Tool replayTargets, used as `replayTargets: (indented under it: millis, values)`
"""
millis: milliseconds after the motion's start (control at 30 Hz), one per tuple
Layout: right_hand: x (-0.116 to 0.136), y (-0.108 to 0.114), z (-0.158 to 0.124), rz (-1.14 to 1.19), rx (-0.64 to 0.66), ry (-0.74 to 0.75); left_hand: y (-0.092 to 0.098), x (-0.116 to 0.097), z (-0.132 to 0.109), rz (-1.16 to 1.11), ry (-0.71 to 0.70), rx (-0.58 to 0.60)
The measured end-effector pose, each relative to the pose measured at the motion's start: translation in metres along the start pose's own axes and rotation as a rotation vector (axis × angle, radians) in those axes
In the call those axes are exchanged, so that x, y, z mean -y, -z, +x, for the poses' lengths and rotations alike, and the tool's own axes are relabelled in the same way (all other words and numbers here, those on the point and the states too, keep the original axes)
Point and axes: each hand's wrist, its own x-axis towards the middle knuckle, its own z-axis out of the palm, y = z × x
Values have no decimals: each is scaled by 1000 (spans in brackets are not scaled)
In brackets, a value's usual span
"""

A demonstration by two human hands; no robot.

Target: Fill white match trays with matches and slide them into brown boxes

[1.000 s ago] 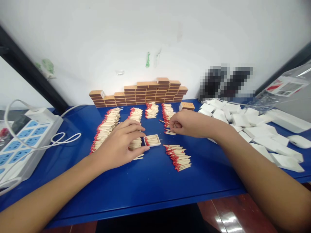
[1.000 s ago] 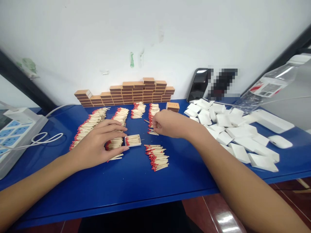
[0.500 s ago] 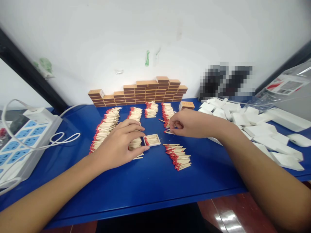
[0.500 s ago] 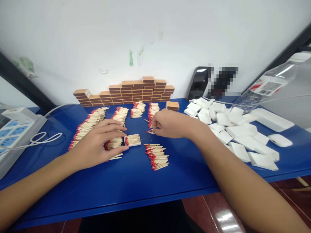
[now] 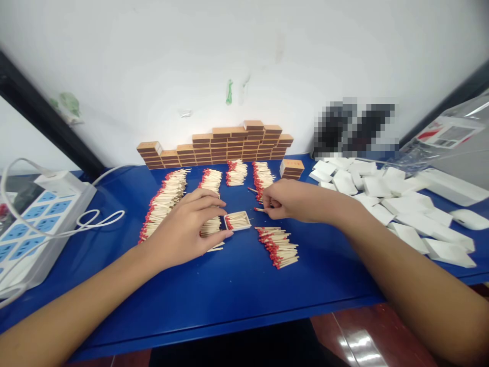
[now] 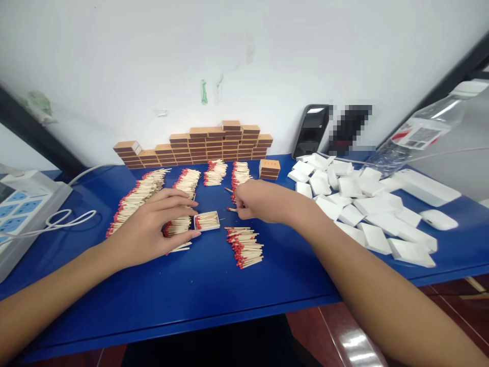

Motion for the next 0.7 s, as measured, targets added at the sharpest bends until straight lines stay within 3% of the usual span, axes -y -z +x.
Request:
replayTargets:
  millis: [367,700]
  values:
    - [7,-4,2,-43,-57,30,1,1,1,3,7,6]
    - [19,-10,-1,196,-214,279,1,-1,0,-11,-1,4]
